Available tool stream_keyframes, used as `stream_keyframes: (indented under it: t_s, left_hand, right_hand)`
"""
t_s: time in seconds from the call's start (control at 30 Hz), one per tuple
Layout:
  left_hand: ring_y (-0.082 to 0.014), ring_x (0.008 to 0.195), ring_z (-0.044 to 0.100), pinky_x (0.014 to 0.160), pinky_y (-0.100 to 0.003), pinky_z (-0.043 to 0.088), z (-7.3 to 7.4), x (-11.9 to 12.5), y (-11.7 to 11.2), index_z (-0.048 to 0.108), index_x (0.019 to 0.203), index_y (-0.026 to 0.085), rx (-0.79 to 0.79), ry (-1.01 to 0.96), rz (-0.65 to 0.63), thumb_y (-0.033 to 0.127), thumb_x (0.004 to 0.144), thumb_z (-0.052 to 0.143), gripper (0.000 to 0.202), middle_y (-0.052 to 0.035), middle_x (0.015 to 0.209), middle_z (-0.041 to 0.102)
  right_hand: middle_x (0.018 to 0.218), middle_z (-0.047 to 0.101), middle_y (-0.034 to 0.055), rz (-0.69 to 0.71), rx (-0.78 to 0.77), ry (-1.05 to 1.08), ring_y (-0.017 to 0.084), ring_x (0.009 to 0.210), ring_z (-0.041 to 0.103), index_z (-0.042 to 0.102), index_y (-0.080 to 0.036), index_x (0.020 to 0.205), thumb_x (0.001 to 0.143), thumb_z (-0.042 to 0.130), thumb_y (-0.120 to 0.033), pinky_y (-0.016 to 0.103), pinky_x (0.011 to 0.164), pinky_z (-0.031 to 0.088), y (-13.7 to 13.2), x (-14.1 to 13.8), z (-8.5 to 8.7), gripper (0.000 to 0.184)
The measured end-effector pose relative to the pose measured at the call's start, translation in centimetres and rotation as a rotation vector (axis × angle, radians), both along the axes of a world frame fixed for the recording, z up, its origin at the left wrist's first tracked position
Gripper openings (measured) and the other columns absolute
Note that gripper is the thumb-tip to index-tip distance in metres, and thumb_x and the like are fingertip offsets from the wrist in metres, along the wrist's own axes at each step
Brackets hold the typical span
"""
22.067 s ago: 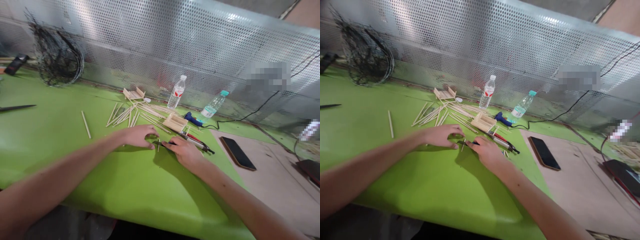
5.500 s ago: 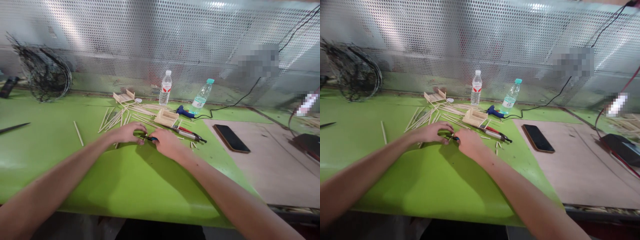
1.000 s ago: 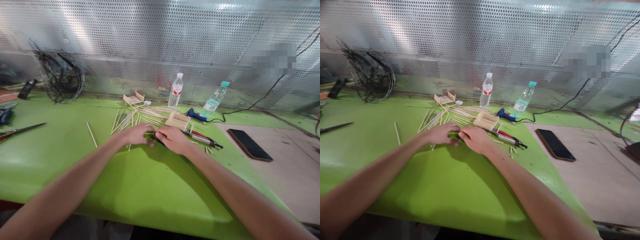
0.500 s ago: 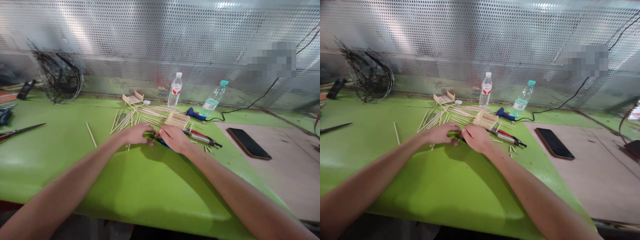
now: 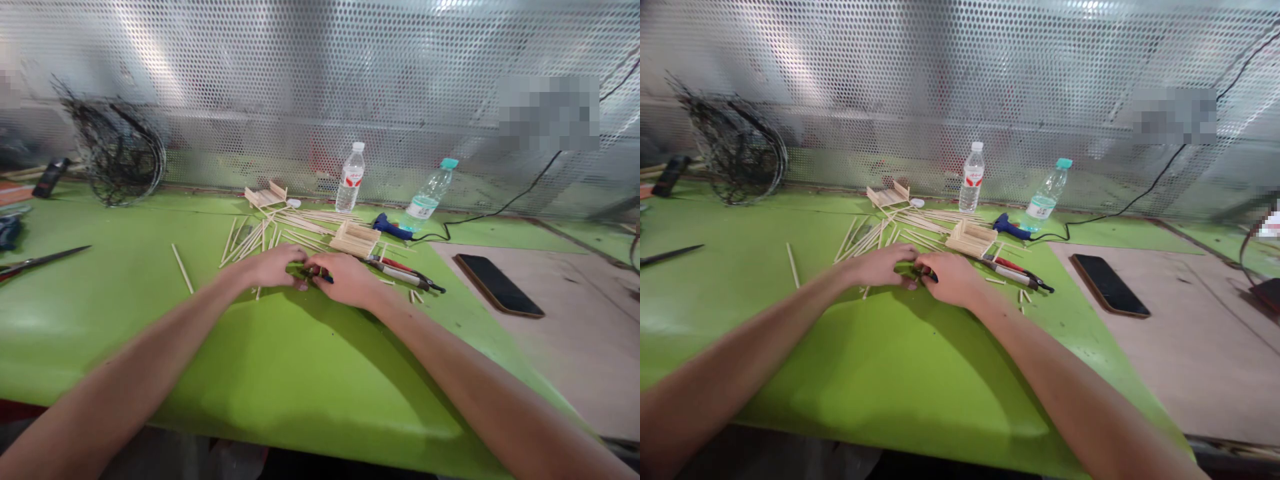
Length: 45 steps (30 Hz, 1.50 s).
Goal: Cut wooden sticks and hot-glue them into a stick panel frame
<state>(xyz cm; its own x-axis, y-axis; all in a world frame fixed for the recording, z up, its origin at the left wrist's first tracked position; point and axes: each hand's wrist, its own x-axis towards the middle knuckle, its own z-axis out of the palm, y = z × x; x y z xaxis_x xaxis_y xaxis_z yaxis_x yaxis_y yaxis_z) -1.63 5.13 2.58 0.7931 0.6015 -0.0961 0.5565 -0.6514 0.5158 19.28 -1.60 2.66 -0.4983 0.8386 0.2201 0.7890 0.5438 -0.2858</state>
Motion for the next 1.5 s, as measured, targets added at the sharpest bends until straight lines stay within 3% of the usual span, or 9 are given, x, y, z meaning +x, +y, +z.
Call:
stream_keyframes:
  t_s: [0.23, 0.43, 0.7, 1.03, 1.3, 1.5]
  left_hand:
    - [-0.0298, 0.124, 0.051, 0.108, -0.045, 0.04, -0.4, 0.0, 0.1, 0.067, 0.116, 0.031, -0.015, -0.02, 0.013, 0.055, 0.078, 0.067, 0.045, -0.005, 0.131, 0.058]
    - [-0.0296, 0.126, 0.05, 0.11, -0.045, 0.036, 0.0, -0.1, 0.0, 0.062, 0.128, 0.028, 0.011, 0.009, 0.003, 0.058, 0.081, 0.062, 0.056, -0.0061, 0.137, 0.055]
    - [-0.0304, 0.13, 0.047, 0.111, -0.043, 0.035, -0.1, -0.1, 0.2, 0.062, 0.131, 0.029, 0.045, 0.023, -0.007, 0.066, 0.077, 0.063, 0.066, -0.0058, 0.142, 0.053]
    - [-0.0309, 0.133, 0.044, 0.118, -0.047, 0.029, 0.1, -0.1, 0.2, 0.07, 0.116, 0.03, -0.064, 0.01, 0.027, 0.057, 0.079, 0.065, 0.046, -0.0024, 0.145, 0.05]
    - [-0.0329, 0.137, 0.04, 0.119, -0.048, 0.027, 0.5, 0.0, 0.0, 0.065, 0.126, 0.029, -0.081, 0.059, 0.03, 0.062, 0.076, 0.065, 0.06, -0.0037, 0.152, 0.042]
    - [-0.0304, 0.138, 0.039, 0.12, -0.046, 0.026, 0.2, 0.0, 0.2, 0.065, 0.125, 0.031, -0.054, 0.046, -0.001, 0.059, 0.078, 0.064, 0.055, -0.0025, 0.15, 0.044]
  right_hand:
    - [0.101, 0.075, 0.0035, 0.015, 0.005, -0.037, 0.02, 0.085, 0.067, 0.071, -0.024, 0.107, 0.086, 0.058, -0.016, 0.03, 0.077, 0.046, 0.2, 0.1, -0.2, 0.026]
    - [0.099, 0.075, 0.0048, 0.045, 0.048, -0.046, 0.02, 0.084, 0.066, 0.072, -0.022, 0.105, 0.085, 0.057, -0.014, 0.031, 0.076, 0.046, 0.2, 0.3, -0.3, 0.026]
    - [0.095, 0.076, 0.0038, 0.056, 0.026, -0.027, 0.018, 0.079, 0.065, 0.073, -0.021, 0.104, 0.084, 0.058, -0.012, 0.029, 0.073, 0.045, -0.1, 0.9, -0.1, 0.027]
    - [0.102, 0.075, 0.006, 0.095, 0.041, -0.086, 0.021, 0.09, 0.066, 0.073, -0.02, 0.1, 0.086, 0.056, -0.011, 0.031, 0.08, 0.044, 0.5, -0.5, 0.1, 0.023]
    - [0.096, 0.074, 0.0045, 0.1, 0.02, -0.064, 0.019, 0.086, 0.065, 0.072, -0.021, 0.099, 0.087, 0.056, -0.012, 0.03, 0.076, 0.043, 0.1, 0.3, 0.0, 0.022]
    - [0.103, 0.074, 0.0059, 0.084, 0.033, -0.079, 0.021, 0.091, 0.065, 0.073, -0.02, 0.1, 0.088, 0.057, -0.013, 0.031, 0.079, 0.043, 0.2, -0.6, 0.0, 0.021]
